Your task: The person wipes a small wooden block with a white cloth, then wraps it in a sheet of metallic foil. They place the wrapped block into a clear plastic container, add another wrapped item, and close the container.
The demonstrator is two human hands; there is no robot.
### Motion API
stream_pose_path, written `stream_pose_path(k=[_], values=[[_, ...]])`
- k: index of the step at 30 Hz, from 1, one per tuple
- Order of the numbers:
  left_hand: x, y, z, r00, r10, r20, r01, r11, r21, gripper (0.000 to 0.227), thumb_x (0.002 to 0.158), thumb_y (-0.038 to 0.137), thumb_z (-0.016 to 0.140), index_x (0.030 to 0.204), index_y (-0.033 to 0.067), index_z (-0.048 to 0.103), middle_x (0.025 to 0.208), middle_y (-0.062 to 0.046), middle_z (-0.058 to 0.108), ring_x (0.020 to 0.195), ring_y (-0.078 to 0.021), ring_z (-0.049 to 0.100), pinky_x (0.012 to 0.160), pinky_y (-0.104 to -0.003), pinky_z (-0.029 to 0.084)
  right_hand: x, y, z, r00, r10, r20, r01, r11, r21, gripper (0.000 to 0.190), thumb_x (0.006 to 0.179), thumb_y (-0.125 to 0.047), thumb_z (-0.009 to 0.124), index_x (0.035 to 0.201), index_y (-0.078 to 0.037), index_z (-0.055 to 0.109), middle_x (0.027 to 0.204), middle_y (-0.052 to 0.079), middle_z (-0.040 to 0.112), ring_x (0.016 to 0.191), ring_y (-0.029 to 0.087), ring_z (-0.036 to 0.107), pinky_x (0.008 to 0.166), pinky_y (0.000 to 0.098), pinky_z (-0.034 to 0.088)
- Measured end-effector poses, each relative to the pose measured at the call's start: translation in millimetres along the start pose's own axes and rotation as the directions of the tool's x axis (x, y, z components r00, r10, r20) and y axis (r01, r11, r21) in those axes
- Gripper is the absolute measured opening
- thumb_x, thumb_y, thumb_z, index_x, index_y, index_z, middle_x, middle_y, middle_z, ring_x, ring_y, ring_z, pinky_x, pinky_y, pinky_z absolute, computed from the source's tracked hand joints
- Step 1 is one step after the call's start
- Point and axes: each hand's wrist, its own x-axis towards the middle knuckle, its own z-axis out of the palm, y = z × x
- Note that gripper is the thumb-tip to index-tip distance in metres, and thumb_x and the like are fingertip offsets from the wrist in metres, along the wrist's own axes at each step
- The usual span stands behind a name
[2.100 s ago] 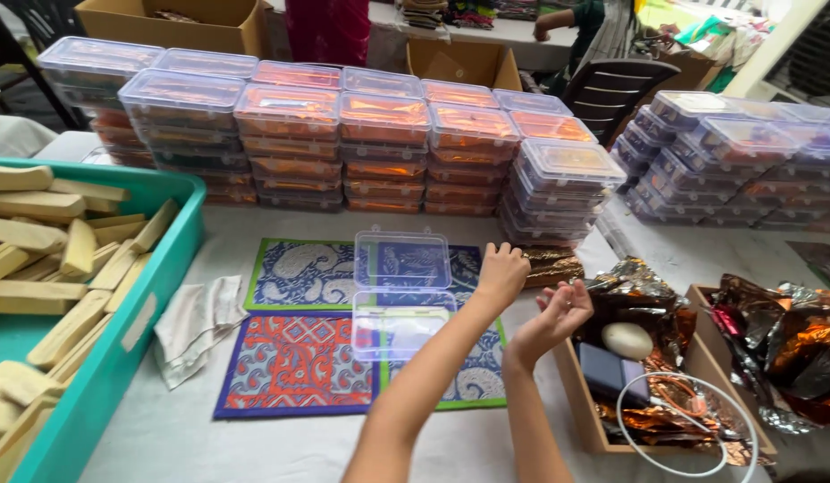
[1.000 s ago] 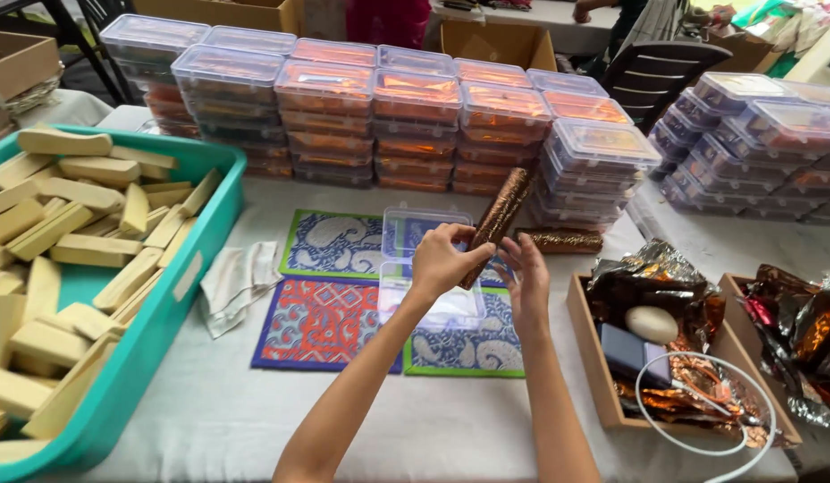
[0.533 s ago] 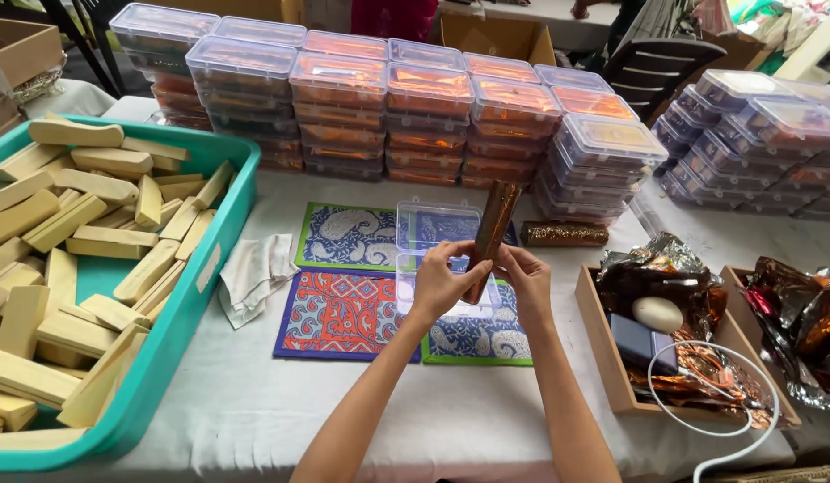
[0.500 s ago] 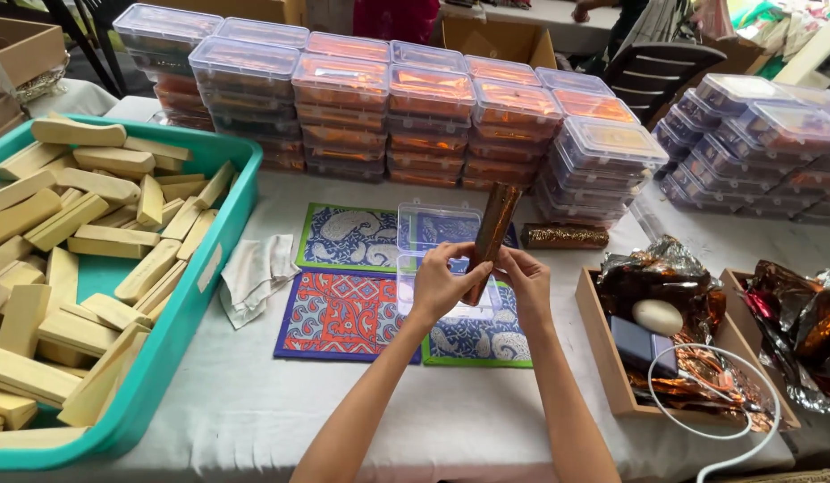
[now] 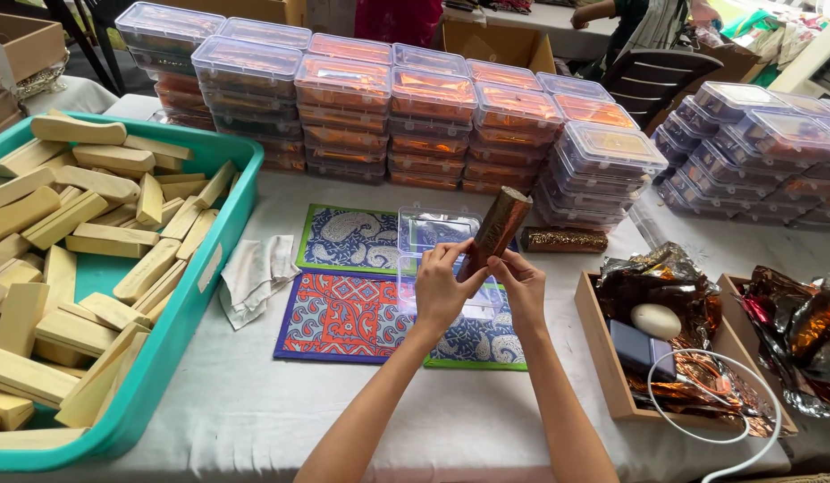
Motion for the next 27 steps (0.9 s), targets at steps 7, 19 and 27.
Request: stream_pose_path(k=[7, 19, 27], values=[[6.4, -1.1, -7.0, 1.000, 0.012, 0.005, -0.011, 0.995, -0.095, 0.074, 0.080, 0.046, 0.081, 0.138, 0.0064, 0.060, 0.115, -0.005, 0.070, 0.105, -0.0222, 0.064, 0.094, -0.039, 0.051, 2.1, -7.4, -1.0, 0.994, -0.076, -0.072, 0.072, 0.995, -0.064, 0.045, 0.097, -0.018, 0.071, 0.137, 0.002, 0.064, 0.117, 0.008, 0.075, 0.104, 0.012, 0.068, 0.093, 0.0247, 0.054], [26.3, -21.3, -23.0, 0.970, -0.096, -0.223, 0.010, 0.934, -0.358, 0.052, 0.105, 0.047, 0.048, 0.135, 0.0062, 0.061, 0.126, -0.010, 0.064, 0.109, -0.0185, 0.066, 0.088, -0.031, 0.058, -3.2, -17.8, 0.7, 0.989, -0.077, 0.123, 0.111, 0.946, -0.304, 0.042, 0.102, -0.027, 0.058, 0.137, -0.004, 0.062, 0.121, 0.008, 0.072, 0.111, 0.016, 0.067, 0.098, 0.0291, 0.051], [27.3, -27.8, -26.6, 0.929, -0.148, -0.341, 0.019, 0.935, -0.353, 0.040, 0.109, 0.037, 0.049, 0.124, 0.0054, 0.068, 0.122, -0.010, 0.067, 0.113, -0.0200, 0.064, 0.098, -0.035, 0.051, -12.1, -28.7, 16.9, 0.944, -0.084, 0.318, 0.277, 0.726, -0.629, 0.035, 0.102, -0.027, 0.058, 0.126, -0.005, 0.069, 0.123, 0.008, 0.067, 0.111, 0.026, 0.066, 0.096, 0.0346, 0.050]])
